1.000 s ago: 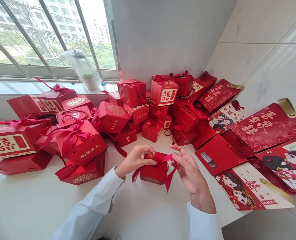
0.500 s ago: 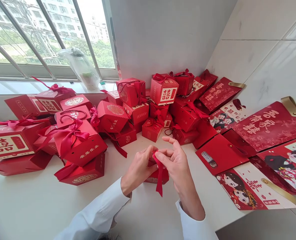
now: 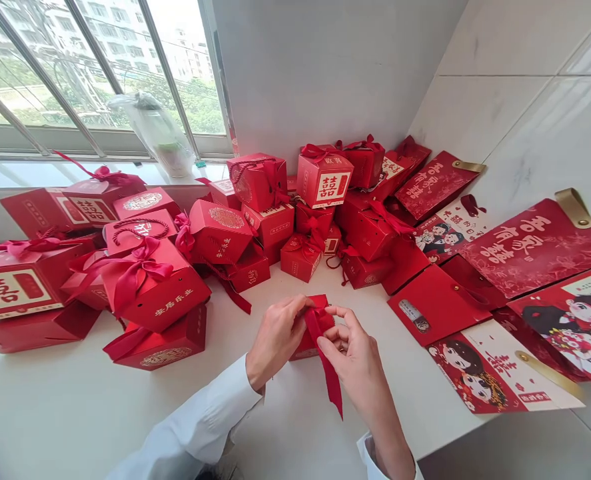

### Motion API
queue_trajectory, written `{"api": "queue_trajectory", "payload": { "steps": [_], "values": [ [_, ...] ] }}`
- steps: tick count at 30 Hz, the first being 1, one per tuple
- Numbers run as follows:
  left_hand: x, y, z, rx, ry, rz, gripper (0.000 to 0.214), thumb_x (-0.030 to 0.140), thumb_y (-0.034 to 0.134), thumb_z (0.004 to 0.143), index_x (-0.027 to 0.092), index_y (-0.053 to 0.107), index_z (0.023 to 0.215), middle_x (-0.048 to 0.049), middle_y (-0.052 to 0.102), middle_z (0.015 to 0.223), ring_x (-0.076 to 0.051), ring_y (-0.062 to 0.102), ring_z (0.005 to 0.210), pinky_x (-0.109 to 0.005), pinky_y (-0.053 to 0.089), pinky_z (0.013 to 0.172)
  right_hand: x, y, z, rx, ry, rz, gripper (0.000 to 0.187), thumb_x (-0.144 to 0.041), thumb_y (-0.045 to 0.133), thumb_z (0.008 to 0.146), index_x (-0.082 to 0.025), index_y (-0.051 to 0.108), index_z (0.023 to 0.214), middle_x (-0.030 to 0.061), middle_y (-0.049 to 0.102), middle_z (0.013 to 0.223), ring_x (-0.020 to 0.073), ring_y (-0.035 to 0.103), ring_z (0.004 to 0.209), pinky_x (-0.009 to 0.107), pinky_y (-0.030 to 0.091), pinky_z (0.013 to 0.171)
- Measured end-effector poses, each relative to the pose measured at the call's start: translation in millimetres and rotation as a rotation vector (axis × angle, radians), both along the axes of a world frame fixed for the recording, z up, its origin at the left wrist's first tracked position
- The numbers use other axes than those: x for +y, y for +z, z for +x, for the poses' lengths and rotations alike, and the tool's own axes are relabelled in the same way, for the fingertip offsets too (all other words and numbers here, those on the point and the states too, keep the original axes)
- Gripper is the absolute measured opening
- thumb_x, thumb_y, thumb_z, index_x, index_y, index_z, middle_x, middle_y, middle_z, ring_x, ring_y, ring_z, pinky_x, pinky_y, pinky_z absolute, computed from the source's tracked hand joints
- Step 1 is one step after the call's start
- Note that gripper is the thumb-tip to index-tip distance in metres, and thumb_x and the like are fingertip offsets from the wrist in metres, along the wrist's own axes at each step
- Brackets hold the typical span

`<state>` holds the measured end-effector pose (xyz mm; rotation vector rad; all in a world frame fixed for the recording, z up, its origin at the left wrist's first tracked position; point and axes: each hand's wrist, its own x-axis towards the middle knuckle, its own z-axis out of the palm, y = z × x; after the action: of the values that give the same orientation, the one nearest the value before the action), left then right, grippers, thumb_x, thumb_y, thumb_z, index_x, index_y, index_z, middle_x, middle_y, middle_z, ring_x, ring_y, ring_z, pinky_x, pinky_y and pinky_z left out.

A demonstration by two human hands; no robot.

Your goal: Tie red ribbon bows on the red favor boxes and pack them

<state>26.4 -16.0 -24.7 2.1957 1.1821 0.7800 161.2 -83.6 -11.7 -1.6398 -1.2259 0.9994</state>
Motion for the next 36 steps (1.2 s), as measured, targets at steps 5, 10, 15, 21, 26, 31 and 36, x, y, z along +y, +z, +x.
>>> {"api": "queue_trajectory", "payload": {
  "steps": [5,10,15,21,26,31,36],
  "values": [
    [-0.2,-6.6,3.3,0.006,0.014,0.064,0.020,0.006,0.045,0.083,0.021,0.058,0.086,-0.0002,0.066,0.081,-0.016,0.056,0.073,-0.024,0.037,0.065,7.8,-2.0,3.2,-0.268,-0.022,0.032,0.030,-0.032,0.055,0.080,-0.025,0.051,0.109,-0.0037,0.065,0.070,0.0149,0.058,0.058,0.027,0.045,0.058],
    [0.5,-6.3,2.4,-0.004,0.037,0.070,0.014,0.011,0.049,0.086,0.020,0.059,0.082,0.0005,0.065,0.073,-0.015,0.055,0.067,-0.024,0.035,0.060,17.5,0.7,5.6,-0.241,-0.064,0.107,0.040,-0.040,0.062,0.077,-0.025,0.053,0.113,0.0034,0.069,0.093,0.0202,0.063,0.084,0.031,0.047,0.073],
    [2.3,-8.6,3.2,0.015,0.049,0.110,0.014,0.008,0.052,0.082,0.019,0.061,0.083,-0.0002,0.067,0.076,-0.015,0.057,0.068,-0.024,0.036,0.060,24.4,-6.1,0.9,0.020,-0.038,0.076,0.041,-0.046,0.061,0.079,-0.023,0.053,0.112,0.0030,0.068,0.083,0.0190,0.062,0.075,0.030,0.049,0.068],
    [5.1,-10.2,1.1,0.012,-0.018,0.148,0.018,0.007,0.048,0.086,0.019,0.061,0.083,-0.0003,0.067,0.079,-0.015,0.056,0.069,-0.024,0.037,0.063,31.4,-10.5,11.9,-0.052,0.011,0.121,0.031,-0.044,0.057,0.084,-0.024,0.061,0.107,0.0027,0.067,0.084,0.0171,0.060,0.074,0.027,0.048,0.065],
    [8.9,-7.2,-2.5,-0.051,-0.063,0.081,0.021,0.003,0.049,0.082,0.020,0.062,0.079,0.0020,0.064,0.070,-0.012,0.050,0.063,-0.021,0.035,0.059,39.5,-11.8,25.6,-0.090,0.096,0.144,0.024,-0.039,0.061,0.080,-0.023,0.067,0.097,0.0038,0.068,0.094,0.0186,0.061,0.083,0.028,0.048,0.072],
    [10.3,-4.7,-2.9,-0.034,-0.062,0.052,0.022,0.004,0.050,0.082,0.017,0.059,0.068,0.0013,0.058,0.065,-0.012,0.045,0.059,-0.022,0.032,0.056,50.0,-20.7,21.5,-0.078,-0.013,0.174,0.023,-0.043,0.062,0.077,-0.019,0.063,0.076,0.0028,0.065,0.077,0.0166,0.058,0.069,0.026,0.045,0.064],
    [12.3,-3.3,-5.3,-0.023,-0.095,0.046,0.022,0.007,0.048,0.084,0.018,0.061,0.069,-0.0009,0.061,0.067,-0.015,0.046,0.066,-0.023,0.036,0.059,57.8,-31.6,17.4,-0.059,-0.061,0.180,0.028,-0.046,0.060,0.078,-0.019,0.060,0.075,0.0029,0.064,0.072,0.0170,0.058,0.066,0.027,0.045,0.060]
  ]
}}
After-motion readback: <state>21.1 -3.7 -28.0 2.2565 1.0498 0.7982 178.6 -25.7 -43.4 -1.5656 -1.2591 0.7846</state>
